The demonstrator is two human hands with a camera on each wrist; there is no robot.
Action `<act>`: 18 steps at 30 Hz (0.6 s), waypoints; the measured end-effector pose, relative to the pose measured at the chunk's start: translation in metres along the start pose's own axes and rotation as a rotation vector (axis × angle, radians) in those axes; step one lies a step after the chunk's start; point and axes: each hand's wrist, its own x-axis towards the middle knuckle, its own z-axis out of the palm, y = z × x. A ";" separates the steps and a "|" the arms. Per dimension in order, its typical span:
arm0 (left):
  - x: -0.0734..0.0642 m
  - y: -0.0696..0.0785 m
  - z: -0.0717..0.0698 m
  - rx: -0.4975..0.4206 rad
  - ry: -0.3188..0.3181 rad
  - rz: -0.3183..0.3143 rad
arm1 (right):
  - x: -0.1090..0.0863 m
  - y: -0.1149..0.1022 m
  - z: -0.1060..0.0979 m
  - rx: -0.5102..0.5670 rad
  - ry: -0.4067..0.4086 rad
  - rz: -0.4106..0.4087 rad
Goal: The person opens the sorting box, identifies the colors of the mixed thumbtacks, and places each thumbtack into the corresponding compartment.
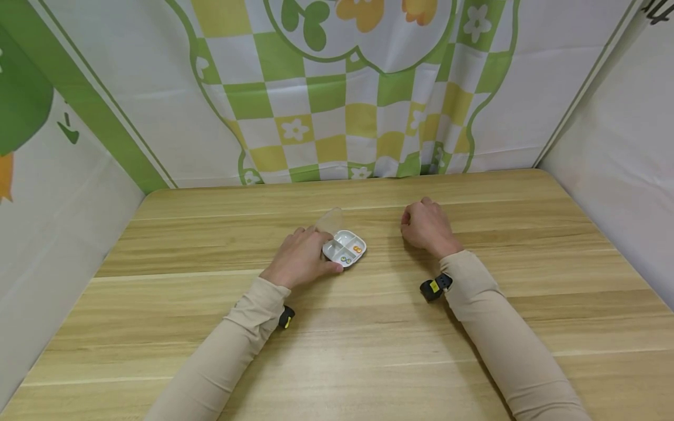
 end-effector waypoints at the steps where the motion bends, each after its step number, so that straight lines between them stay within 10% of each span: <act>1: 0.000 0.000 0.000 0.001 0.000 0.000 | 0.000 0.000 0.000 0.001 0.001 0.000; 18: 0.000 0.000 -0.001 -0.002 -0.003 0.002 | 0.001 -0.004 -0.001 0.008 0.014 0.009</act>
